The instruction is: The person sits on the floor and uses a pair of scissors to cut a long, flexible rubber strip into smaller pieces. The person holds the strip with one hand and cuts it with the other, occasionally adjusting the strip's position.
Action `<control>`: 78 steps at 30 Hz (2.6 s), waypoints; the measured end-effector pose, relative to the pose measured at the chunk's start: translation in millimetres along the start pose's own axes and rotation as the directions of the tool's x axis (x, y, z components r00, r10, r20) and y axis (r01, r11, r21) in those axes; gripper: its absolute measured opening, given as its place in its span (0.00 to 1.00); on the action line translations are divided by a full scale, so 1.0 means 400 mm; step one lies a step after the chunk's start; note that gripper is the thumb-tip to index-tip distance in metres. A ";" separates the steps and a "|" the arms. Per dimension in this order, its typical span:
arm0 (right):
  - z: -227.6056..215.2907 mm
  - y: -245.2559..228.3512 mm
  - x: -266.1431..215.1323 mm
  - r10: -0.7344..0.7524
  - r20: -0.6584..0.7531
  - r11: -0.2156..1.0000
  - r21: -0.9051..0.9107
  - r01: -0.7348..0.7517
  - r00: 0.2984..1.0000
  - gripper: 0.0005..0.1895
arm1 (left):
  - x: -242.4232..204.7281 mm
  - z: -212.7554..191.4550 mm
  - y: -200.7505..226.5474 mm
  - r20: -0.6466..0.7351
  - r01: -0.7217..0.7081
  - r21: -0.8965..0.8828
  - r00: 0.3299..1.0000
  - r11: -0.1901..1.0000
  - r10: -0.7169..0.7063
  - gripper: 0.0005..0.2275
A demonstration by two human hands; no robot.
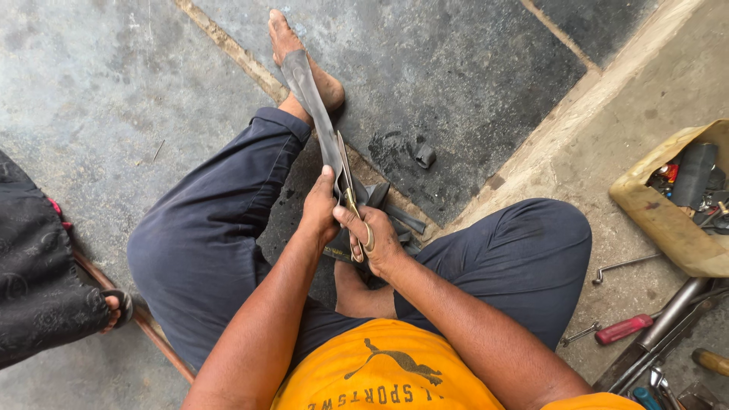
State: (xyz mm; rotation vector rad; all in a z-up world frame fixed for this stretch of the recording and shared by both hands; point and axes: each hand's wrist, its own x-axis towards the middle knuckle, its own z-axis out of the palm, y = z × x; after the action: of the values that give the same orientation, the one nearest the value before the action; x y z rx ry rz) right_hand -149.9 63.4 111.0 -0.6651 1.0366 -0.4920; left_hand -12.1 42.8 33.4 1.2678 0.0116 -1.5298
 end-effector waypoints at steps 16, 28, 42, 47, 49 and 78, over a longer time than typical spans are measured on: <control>-0.013 -0.004 0.029 -0.027 0.020 0.996 -0.084 0.028 0.999 0.23 | -0.024 -0.060 -0.026 0.128 0.088 0.085 0.987 0.993 -0.098 0.18; -0.018 -0.015 0.026 -0.028 -0.049 0.970 -0.242 0.015 0.998 0.23 | -0.020 -0.054 0.000 0.074 0.134 0.095 0.987 0.986 -0.141 0.20; -0.031 -0.020 0.029 -0.007 -0.050 0.963 -0.271 -0.007 0.999 0.25 | -0.024 -0.056 0.010 0.055 0.088 0.201 0.993 0.976 -0.101 0.22; -0.043 -0.027 0.045 -0.012 -0.053 0.967 -0.255 -0.001 0.999 0.27 | -0.036 -0.050 0.007 0.108 0.047 0.337 0.990 0.940 -0.089 0.23; -0.047 -0.029 0.047 -0.006 -0.067 0.962 -0.272 -0.012 0.998 0.27 | -0.037 -0.044 0.005 0.125 0.043 0.350 0.988 0.936 -0.092 0.24; -0.073 -0.042 0.050 -0.449 -0.153 0.705 -0.666 0.244 0.880 0.25 | -0.033 -0.034 -0.009 0.112 -0.049 0.394 0.994 0.918 0.005 0.18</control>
State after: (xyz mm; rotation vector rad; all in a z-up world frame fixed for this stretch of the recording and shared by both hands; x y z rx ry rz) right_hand -168.6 30.5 100.3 -1.4545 1.3963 -0.5929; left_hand -7.6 61.3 34.5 1.4892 -0.4060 -1.6263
